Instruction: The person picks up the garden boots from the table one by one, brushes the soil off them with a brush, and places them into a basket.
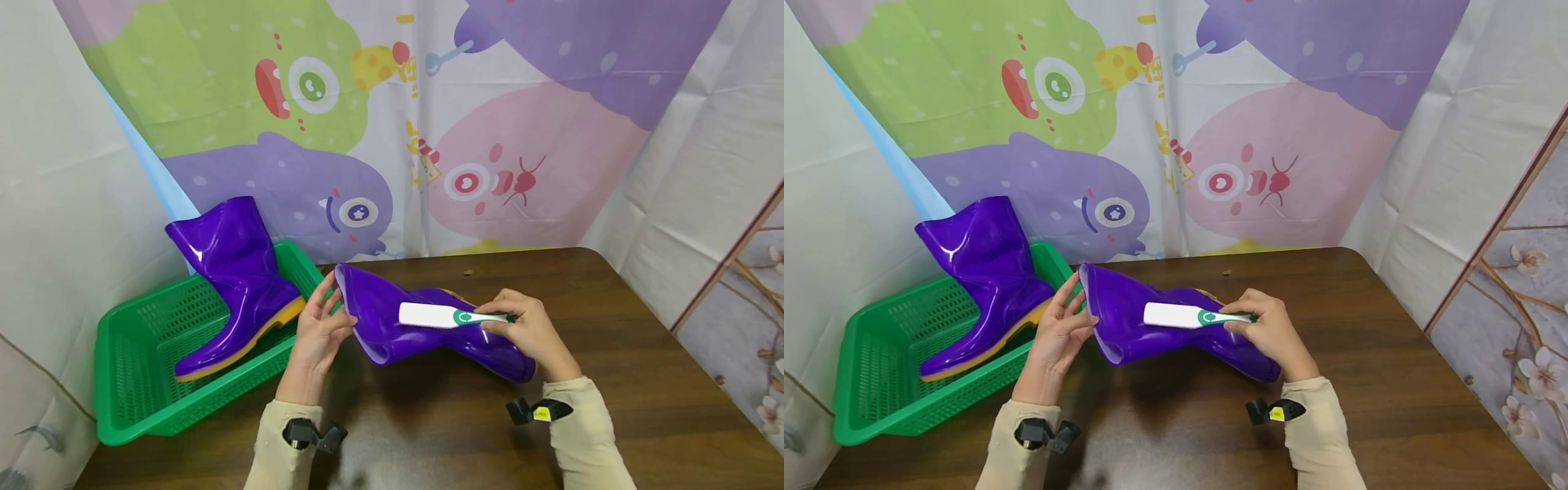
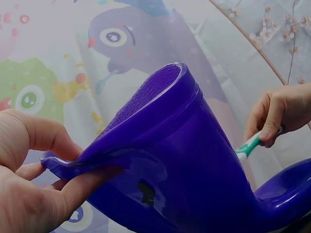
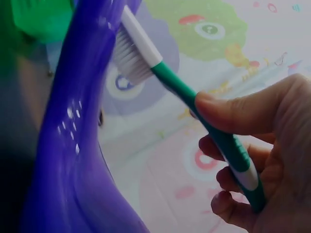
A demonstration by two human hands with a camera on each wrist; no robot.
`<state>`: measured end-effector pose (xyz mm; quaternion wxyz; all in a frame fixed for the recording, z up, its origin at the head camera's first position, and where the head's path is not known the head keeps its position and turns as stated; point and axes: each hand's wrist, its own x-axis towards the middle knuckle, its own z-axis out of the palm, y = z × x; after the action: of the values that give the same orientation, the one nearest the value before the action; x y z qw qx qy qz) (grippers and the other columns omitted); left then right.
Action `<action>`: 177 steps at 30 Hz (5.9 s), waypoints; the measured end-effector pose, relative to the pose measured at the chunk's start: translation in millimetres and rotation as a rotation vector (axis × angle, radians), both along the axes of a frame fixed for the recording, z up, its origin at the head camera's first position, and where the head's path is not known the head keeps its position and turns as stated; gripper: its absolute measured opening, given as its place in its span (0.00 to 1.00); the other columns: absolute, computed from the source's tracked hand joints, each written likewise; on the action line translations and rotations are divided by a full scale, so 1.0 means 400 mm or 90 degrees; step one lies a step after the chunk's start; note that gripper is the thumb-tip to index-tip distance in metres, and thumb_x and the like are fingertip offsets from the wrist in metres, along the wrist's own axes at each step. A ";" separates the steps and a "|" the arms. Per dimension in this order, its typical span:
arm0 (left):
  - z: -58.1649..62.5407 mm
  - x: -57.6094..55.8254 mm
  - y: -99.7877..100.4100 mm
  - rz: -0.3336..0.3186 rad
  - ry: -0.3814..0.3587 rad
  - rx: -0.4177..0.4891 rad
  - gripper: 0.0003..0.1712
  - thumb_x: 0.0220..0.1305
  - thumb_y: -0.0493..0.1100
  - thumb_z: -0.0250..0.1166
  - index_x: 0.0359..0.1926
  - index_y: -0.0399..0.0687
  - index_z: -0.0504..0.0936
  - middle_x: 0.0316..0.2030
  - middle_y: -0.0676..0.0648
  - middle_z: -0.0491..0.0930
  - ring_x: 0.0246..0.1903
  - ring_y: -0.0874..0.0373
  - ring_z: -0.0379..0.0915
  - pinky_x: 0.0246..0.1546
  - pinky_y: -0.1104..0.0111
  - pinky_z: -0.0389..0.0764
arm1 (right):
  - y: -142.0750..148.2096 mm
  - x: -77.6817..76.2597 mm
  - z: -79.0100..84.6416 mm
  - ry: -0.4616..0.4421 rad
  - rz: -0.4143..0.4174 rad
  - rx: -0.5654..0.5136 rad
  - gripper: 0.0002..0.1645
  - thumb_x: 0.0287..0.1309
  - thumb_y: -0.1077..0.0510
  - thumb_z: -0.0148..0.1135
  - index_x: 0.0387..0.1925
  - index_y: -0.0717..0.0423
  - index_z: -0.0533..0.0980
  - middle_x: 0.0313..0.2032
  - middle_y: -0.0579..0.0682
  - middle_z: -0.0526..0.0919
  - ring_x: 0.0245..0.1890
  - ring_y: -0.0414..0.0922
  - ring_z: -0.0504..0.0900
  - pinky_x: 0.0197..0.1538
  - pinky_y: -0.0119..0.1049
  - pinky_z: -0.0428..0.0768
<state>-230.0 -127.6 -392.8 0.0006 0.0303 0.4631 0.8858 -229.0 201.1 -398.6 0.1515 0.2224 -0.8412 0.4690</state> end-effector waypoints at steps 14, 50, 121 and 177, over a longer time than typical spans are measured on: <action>0.004 0.002 -0.001 -0.012 0.001 0.001 0.49 0.53 0.12 0.48 0.75 0.42 0.56 0.61 0.42 0.65 0.46 0.57 0.78 0.30 0.71 0.82 | 0.070 -0.012 -0.006 -0.025 -0.158 0.145 0.09 0.49 0.68 0.74 0.36 0.59 0.87 0.27 0.46 0.80 0.31 0.45 0.74 0.37 0.39 0.71; 0.001 0.002 -0.005 -0.017 0.007 -0.004 0.51 0.50 0.12 0.50 0.76 0.44 0.56 0.62 0.43 0.65 0.47 0.57 0.78 0.31 0.69 0.82 | 0.075 -0.016 -0.010 -0.024 -0.177 0.159 0.09 0.49 0.67 0.74 0.36 0.60 0.87 0.27 0.47 0.78 0.29 0.45 0.72 0.35 0.38 0.69; -0.003 -0.002 -0.008 -0.008 0.003 -0.004 0.50 0.51 0.12 0.50 0.75 0.43 0.57 0.58 0.44 0.68 0.43 0.58 0.78 0.30 0.70 0.82 | 0.176 -0.031 -0.044 -0.079 -0.292 0.169 0.11 0.53 0.63 0.71 0.38 0.65 0.85 0.31 0.56 0.80 0.32 0.53 0.77 0.34 0.41 0.70; -0.013 -0.003 -0.017 -0.017 -0.001 0.000 0.51 0.50 0.13 0.50 0.75 0.45 0.58 0.59 0.44 0.67 0.45 0.58 0.79 0.30 0.70 0.82 | 0.119 -0.048 -0.067 -0.073 -0.312 0.115 0.11 0.53 0.63 0.71 0.39 0.65 0.86 0.33 0.57 0.81 0.35 0.55 0.78 0.37 0.42 0.70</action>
<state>-231.3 -134.6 -398.0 0.0130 0.0356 0.4626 0.8858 -248.2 248.9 -425.4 0.1923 -0.0020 -0.9154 0.3536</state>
